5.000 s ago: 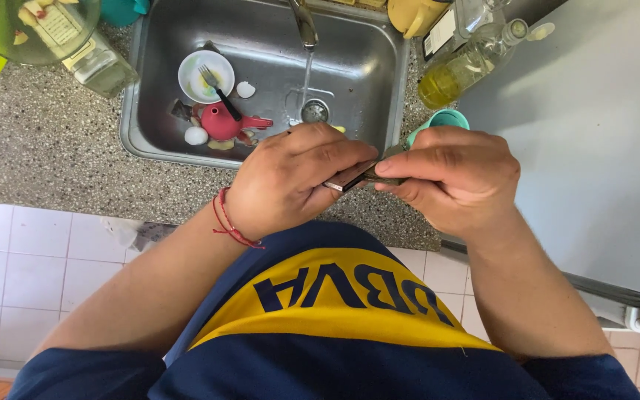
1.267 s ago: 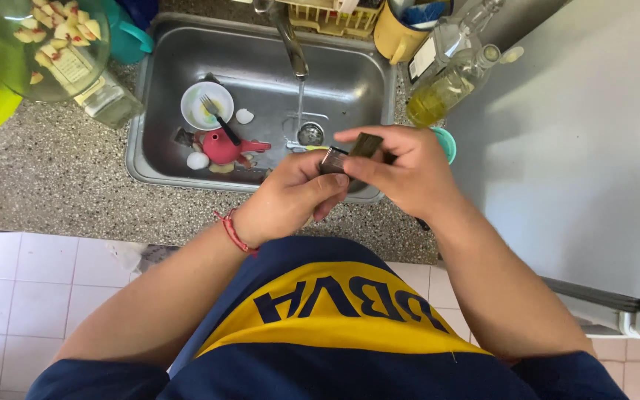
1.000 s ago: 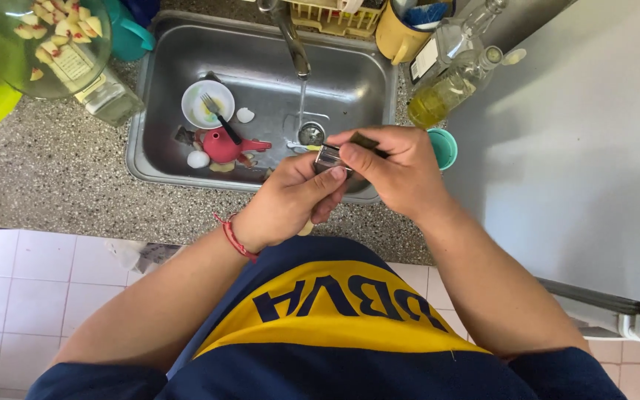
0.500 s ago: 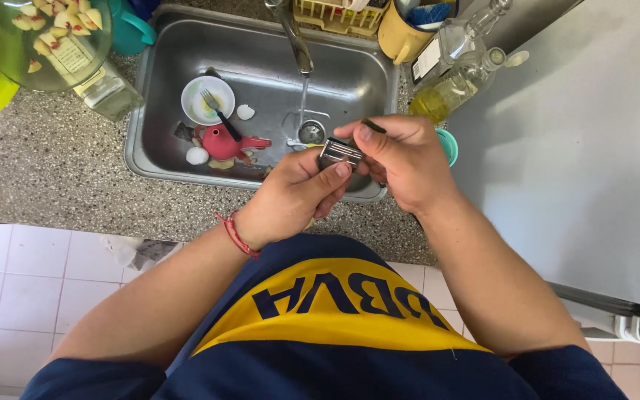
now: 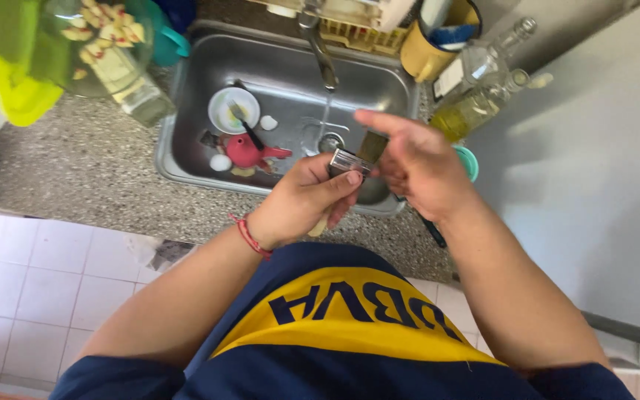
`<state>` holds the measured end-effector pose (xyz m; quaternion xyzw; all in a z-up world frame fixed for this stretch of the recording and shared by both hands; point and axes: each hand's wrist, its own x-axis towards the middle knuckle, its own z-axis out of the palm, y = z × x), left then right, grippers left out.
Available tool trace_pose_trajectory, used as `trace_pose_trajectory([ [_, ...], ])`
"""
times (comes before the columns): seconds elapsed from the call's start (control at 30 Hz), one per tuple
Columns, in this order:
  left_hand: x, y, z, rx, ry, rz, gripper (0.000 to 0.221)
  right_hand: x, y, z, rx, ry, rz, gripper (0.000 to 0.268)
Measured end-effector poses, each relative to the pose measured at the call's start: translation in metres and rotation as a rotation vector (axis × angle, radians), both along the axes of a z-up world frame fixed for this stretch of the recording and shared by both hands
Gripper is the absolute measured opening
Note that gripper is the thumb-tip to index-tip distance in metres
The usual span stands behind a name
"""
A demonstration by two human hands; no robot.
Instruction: Cleaning and inspecting a paintbrush at a sink and then outdoors
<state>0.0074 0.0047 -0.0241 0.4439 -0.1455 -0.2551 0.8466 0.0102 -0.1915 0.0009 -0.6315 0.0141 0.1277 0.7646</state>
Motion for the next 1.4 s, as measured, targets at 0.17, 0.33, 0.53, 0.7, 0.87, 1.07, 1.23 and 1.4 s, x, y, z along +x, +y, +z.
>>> trace_pose_trajectory([
  [0.17,0.002,0.017,-0.021,0.036,0.191,0.120,0.014,0.017,-0.013,-0.064,0.212,0.244,-0.023,0.076],
  [0.33,0.002,0.030,-0.054,0.078,0.400,0.288,0.015,0.020,0.001,-0.073,0.553,0.505,-0.117,0.074],
  [0.53,-0.010,0.041,-0.046,0.150,0.267,0.480,0.010,0.028,0.022,-0.061,0.620,0.410,0.048,0.081],
  [0.7,-0.018,0.047,-0.046,0.480,0.122,0.539,0.012,0.030,0.039,-0.059,0.650,0.428,0.135,0.076],
  [0.87,-0.024,0.032,-0.054,0.479,0.170,0.620,0.022,0.031,0.059,-0.059,0.606,0.388,0.161,0.052],
  [1.07,-0.022,0.018,-0.043,0.352,0.170,0.697,0.019,0.026,0.068,-0.061,0.492,0.233,0.147,0.056],
  [1.23,-0.021,0.010,-0.034,0.228,0.185,0.749,0.021,0.019,0.071,-0.051,0.457,0.135,0.133,0.052],
  [1.4,-0.023,0.009,-0.015,0.182,0.078,0.714,0.020,0.010,0.068,-0.045,0.516,0.163,0.133,0.043],
])
